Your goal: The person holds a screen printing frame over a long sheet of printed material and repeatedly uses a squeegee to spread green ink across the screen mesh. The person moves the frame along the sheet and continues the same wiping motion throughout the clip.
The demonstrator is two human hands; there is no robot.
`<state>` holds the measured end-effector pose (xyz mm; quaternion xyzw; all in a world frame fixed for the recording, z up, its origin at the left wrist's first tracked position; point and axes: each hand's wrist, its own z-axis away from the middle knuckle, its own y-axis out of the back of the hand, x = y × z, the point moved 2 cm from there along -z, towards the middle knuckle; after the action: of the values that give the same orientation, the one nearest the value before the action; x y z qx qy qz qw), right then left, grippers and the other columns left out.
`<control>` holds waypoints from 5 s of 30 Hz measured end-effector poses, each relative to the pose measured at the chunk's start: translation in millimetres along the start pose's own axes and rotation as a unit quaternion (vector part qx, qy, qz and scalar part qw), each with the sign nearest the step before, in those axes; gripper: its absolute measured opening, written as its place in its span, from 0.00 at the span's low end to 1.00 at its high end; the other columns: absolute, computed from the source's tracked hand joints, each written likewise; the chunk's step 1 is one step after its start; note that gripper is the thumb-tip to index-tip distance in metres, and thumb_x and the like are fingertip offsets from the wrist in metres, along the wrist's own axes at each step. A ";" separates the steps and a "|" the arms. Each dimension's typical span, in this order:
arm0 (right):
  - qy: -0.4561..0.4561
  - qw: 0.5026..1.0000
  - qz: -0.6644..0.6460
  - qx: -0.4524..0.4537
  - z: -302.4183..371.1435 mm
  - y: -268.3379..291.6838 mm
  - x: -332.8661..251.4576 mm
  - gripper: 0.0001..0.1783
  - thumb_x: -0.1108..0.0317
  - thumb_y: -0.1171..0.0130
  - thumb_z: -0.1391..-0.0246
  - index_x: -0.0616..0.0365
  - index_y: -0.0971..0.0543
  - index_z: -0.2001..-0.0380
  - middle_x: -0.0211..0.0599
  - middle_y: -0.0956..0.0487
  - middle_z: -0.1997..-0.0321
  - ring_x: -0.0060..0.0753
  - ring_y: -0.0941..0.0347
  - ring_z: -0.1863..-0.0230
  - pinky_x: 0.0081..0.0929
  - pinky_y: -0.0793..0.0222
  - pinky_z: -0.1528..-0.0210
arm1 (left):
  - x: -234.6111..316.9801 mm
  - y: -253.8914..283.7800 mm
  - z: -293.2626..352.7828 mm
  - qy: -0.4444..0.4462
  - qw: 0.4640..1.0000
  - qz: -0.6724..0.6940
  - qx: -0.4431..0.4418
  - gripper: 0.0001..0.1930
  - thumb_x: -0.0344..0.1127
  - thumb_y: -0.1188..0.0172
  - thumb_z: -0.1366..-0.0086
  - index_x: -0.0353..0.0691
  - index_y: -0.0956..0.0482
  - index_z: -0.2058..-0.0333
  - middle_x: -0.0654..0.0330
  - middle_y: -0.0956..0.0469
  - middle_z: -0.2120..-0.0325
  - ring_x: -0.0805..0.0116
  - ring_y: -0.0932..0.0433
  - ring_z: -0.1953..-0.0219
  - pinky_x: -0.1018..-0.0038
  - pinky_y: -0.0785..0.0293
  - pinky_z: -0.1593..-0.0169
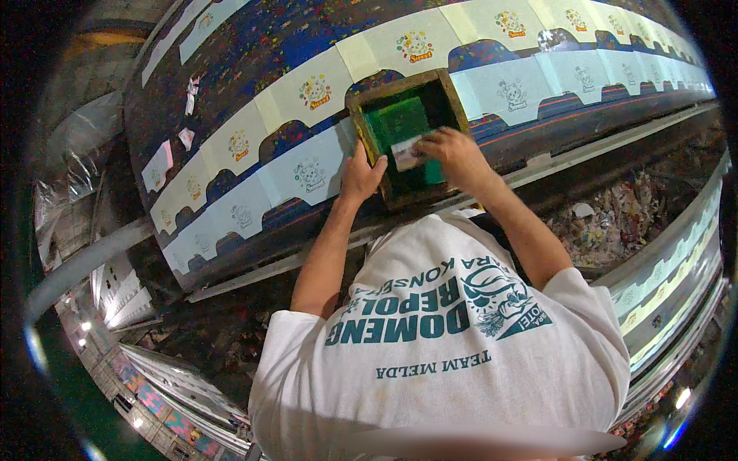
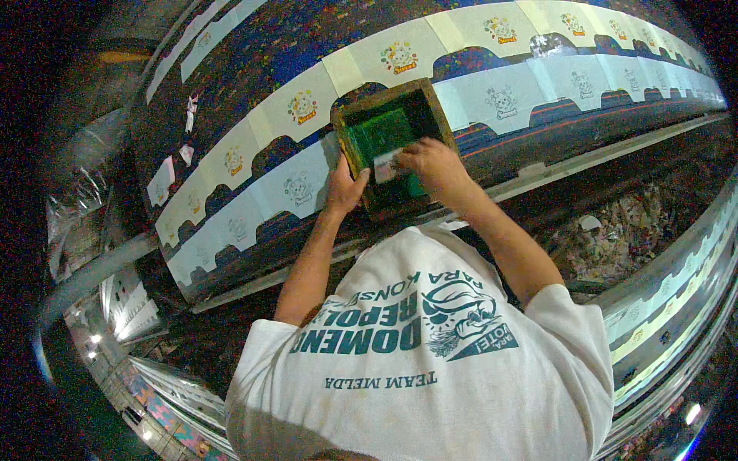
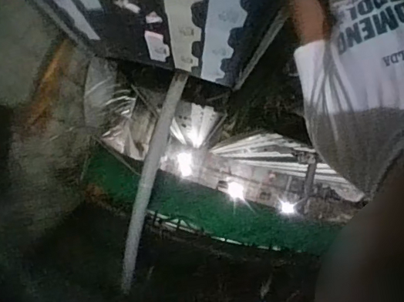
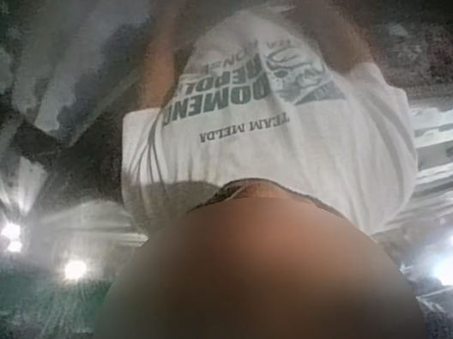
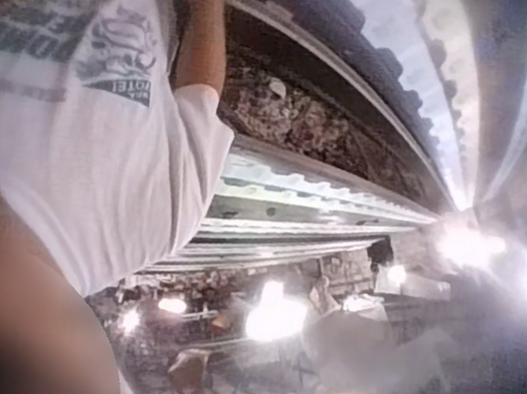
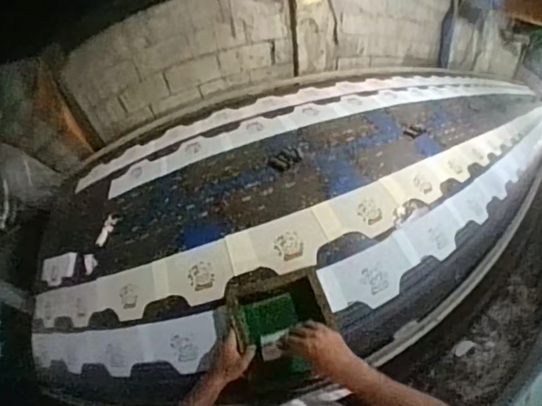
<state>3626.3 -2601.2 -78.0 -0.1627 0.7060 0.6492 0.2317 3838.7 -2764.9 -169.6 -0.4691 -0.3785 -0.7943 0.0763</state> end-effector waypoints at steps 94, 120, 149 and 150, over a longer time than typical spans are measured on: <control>-0.037 0.999 -0.004 -0.008 -8.2 133.6 239.3 0.22 0.77 0.38 0.41 0.47 0.11 0.46 0.46 0.12 0.50 0.57 0.15 0.49 0.49 0.17 0.46 | 167.3 -179.2 -91.4 0.043 0.983 -0.161 -0.077 0.38 0.48 0.36 0.28 0.24 0.37 0.33 0.30 0.14 0.61 0.26 0.15 0.56 0.40 0.19 0.50; -0.034 0.998 0.052 0.022 164.6 240.4 286.8 0.28 0.73 0.36 0.48 0.46 0.15 0.41 0.36 0.16 0.40 0.47 0.22 0.37 0.42 0.25 0.32 | 297.7 -285.3 -126.6 0.020 0.999 -0.023 -0.013 0.37 0.44 0.34 0.29 0.32 0.40 0.29 0.32 0.15 0.52 0.29 0.16 0.48 0.43 0.20 0.47; -0.005 0.999 -0.026 -0.023 183.4 286.9 398.3 0.15 0.71 0.39 0.44 0.49 0.11 0.55 0.43 0.13 0.59 0.50 0.16 0.51 0.45 0.19 0.46 | 333.5 -373.3 -170.2 0.045 0.998 -0.048 -0.025 0.29 0.39 0.35 0.29 0.33 0.34 0.35 0.41 0.13 0.54 0.43 0.12 0.52 0.54 0.17 0.48; 0.000 0.999 -0.031 -0.024 170.1 291.3 406.1 0.15 0.72 0.39 0.45 0.49 0.10 0.56 0.44 0.13 0.60 0.51 0.16 0.53 0.46 0.18 0.47 | 334.5 -373.0 -169.9 0.035 0.998 -0.058 -0.019 0.30 0.39 0.35 0.29 0.34 0.35 0.34 0.38 0.13 0.53 0.39 0.13 0.49 0.51 0.18 0.46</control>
<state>3150.5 -2373.2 -60.1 -0.1899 0.6847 0.6587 0.2476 3361.0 -2539.2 -145.0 -0.4196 -0.3874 -0.8202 0.0342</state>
